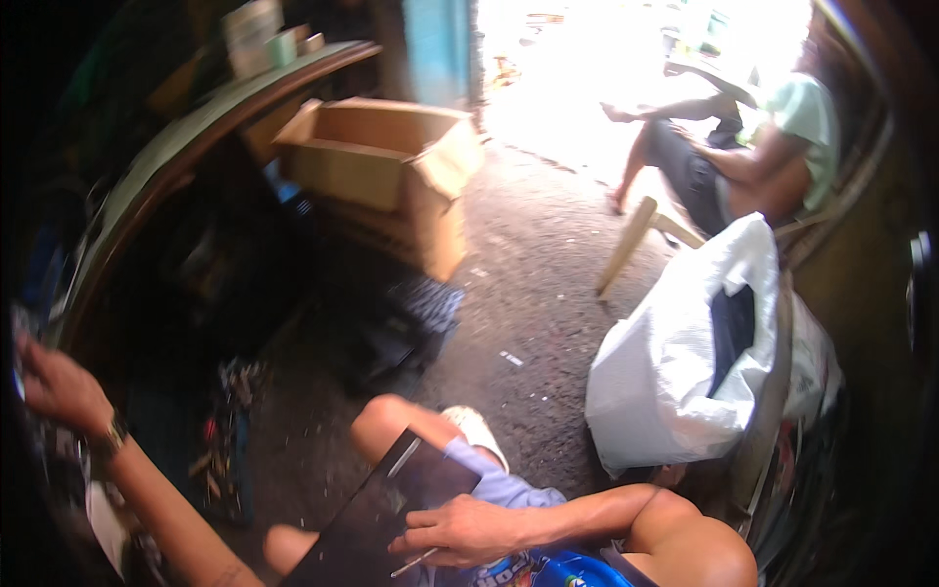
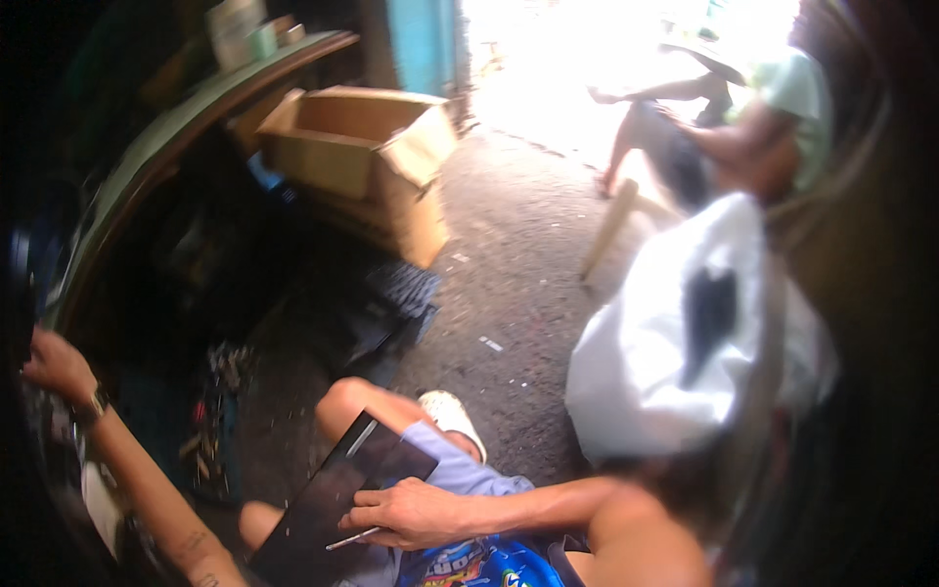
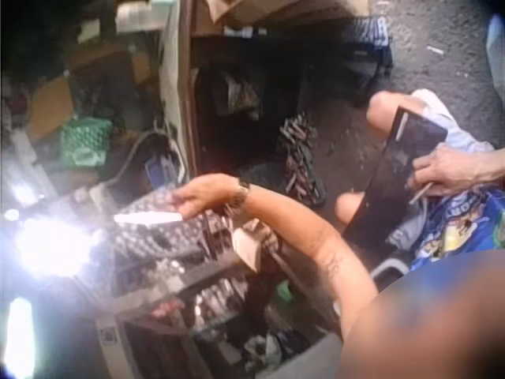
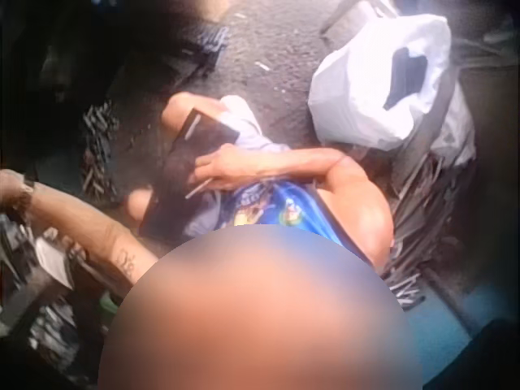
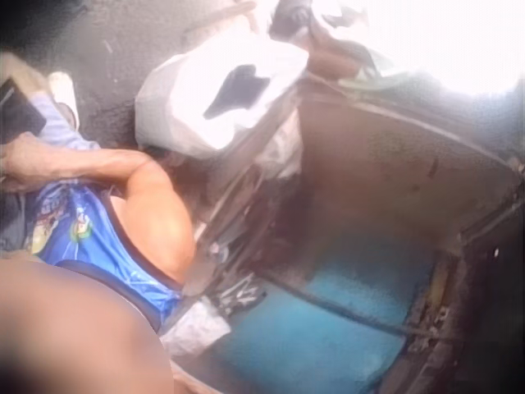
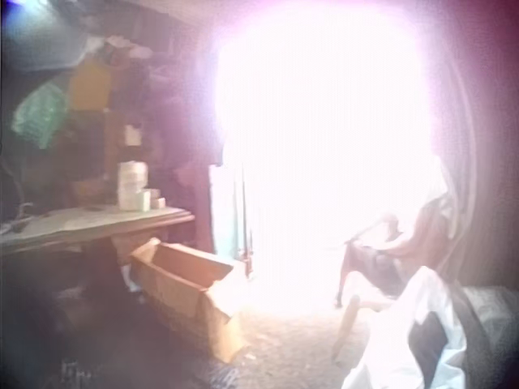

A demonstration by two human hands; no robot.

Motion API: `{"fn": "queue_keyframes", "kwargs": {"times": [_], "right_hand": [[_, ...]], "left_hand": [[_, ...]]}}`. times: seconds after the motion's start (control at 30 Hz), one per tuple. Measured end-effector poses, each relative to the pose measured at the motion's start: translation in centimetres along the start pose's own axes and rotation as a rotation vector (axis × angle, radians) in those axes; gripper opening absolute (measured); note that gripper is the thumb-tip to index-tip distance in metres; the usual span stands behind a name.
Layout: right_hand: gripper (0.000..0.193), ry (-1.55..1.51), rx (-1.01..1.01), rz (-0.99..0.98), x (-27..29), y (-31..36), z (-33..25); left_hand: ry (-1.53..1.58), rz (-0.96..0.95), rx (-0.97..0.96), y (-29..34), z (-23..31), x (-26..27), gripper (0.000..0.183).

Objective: The person disassembles a keyboard by removing screws from the back cover, separates the cover from the main body, and removes a rubber membrane. They then reassemble the keyboard by placing the membrane back and securing the cover with screws.

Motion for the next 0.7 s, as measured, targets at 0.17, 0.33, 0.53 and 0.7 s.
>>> {"fn": "queue_keyframes", "kwargs": {"times": [0.17,0.33,0.53,0.7], "right_hand": [[0.033,0.151,-0.083,0.306,7.5,4.1,1.2],[0.028,0.153,-0.328,0.577,12.7,7.8,2.7],[0.021,0.118,-0.388,0.792,15.7,8.9,3.2],[0.027,0.167,-0.473,0.691,16.3,8.2,6.5]], "left_hand": [[-0.153,-0.392,-0.102,8.0,8.3,-27.2,0.028],[-0.289,-0.860,-0.476,28.0,15.3,-40.3,0.045],[-0.025,-1.377,-0.581,39.2,14.5,-35.8,0.081],[0.143,-1.237,-0.704,34.2,11.5,-27.4,0.076]]}}
Point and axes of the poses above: each hand's wrist, its own y-axis away from the middle knuckle, its own x-axis out of the back of the hand, z = x × y, the point moved 7 cm from there along -y, towards the middle knuckle, and after that the axes turned 12 degrees about -y, right-handed, at the moved point
